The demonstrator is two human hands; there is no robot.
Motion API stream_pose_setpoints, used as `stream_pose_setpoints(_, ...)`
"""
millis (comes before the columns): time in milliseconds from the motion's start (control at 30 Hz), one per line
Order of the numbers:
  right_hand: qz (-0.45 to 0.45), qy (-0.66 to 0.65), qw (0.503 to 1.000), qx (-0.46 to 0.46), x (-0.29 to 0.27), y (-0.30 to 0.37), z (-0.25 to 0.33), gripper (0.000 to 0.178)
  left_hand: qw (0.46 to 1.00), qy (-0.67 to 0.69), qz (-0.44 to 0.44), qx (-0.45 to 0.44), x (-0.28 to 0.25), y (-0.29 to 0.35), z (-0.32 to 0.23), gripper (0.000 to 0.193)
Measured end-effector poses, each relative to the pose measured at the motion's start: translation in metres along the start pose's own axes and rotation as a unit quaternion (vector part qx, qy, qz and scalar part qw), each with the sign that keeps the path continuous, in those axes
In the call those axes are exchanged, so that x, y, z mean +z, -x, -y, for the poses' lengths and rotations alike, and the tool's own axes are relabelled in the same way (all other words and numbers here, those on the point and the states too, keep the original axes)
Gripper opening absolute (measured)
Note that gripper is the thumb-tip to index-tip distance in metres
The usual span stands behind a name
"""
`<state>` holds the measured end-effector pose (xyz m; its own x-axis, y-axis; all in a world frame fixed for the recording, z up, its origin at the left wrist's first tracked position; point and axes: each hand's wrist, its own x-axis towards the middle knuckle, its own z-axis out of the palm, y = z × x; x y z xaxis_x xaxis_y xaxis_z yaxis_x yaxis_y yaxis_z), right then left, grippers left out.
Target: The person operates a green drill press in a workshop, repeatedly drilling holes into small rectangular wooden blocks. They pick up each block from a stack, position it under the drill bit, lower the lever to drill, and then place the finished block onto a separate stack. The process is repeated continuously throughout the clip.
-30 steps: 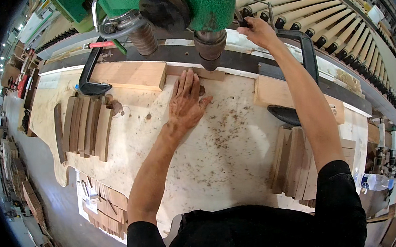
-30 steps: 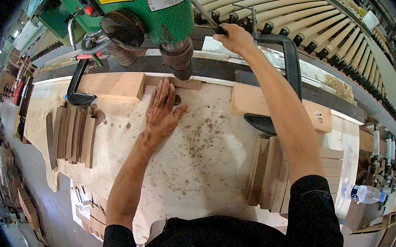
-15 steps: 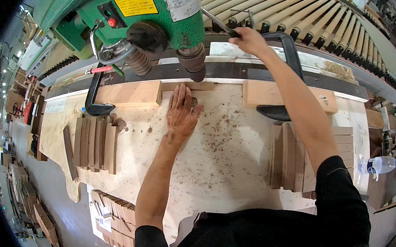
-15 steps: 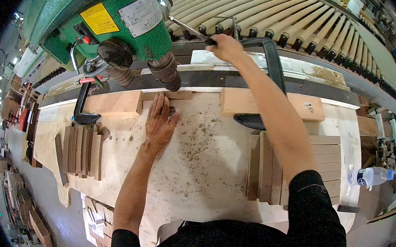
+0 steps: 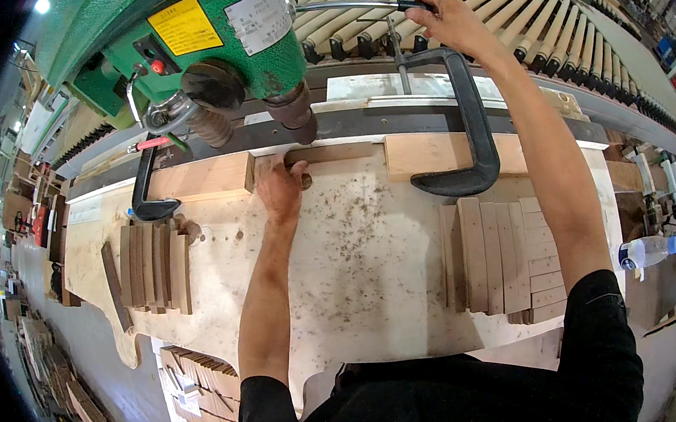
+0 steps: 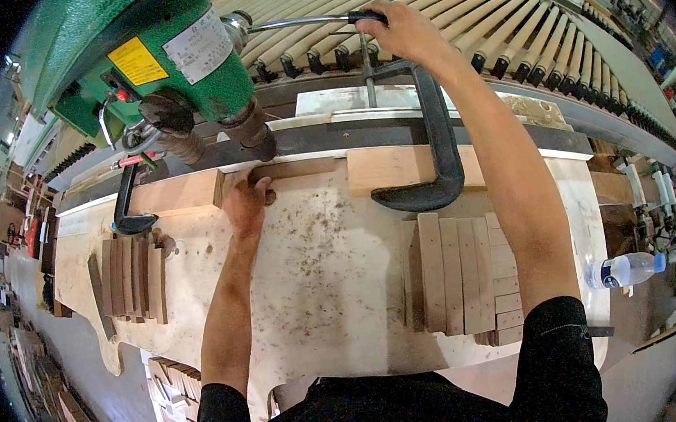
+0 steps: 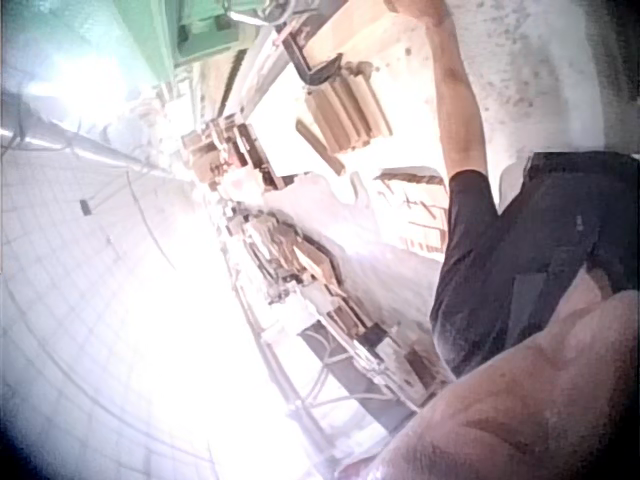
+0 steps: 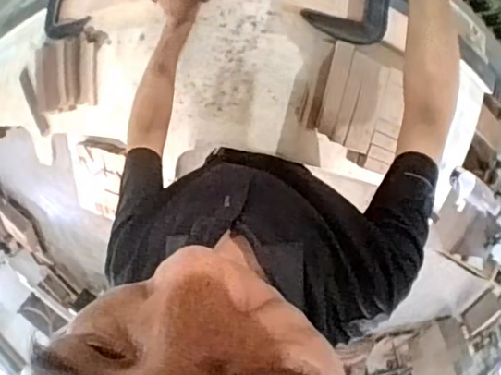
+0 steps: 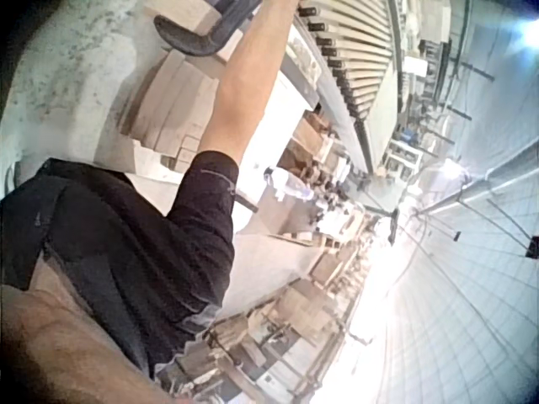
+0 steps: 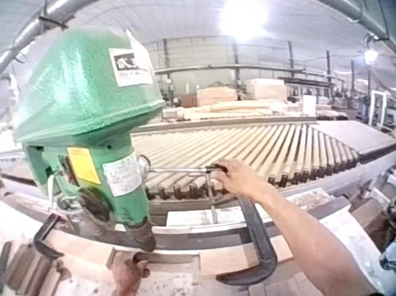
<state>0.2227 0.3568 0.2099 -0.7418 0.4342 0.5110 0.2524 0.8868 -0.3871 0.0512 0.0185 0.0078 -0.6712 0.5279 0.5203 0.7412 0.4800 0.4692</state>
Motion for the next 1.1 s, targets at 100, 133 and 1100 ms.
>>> stream_pose_setpoints(100, 0.001, 0.01, 1.0, -0.01, -0.003, -0.001, -0.001, 0.057, 0.999, 0.046, -0.021, 0.009, 0.009, 0.002, -0.018, 0.037)
stream_pose_setpoints(133, 0.004, 0.017, 1.0, -0.014, -0.002, -0.001, -0.001, 0.057, 0.998, 0.05, -0.038, 0.005, 0.008, 0.001, -0.021, 0.04)
stream_pose_setpoints(1100, 0.037, -0.087, 0.994, -0.054, 0.215, -0.011, 0.016, 0.026, 0.994, 0.105, 0.014, -0.025, -0.003, -0.003, -0.02, 0.025)
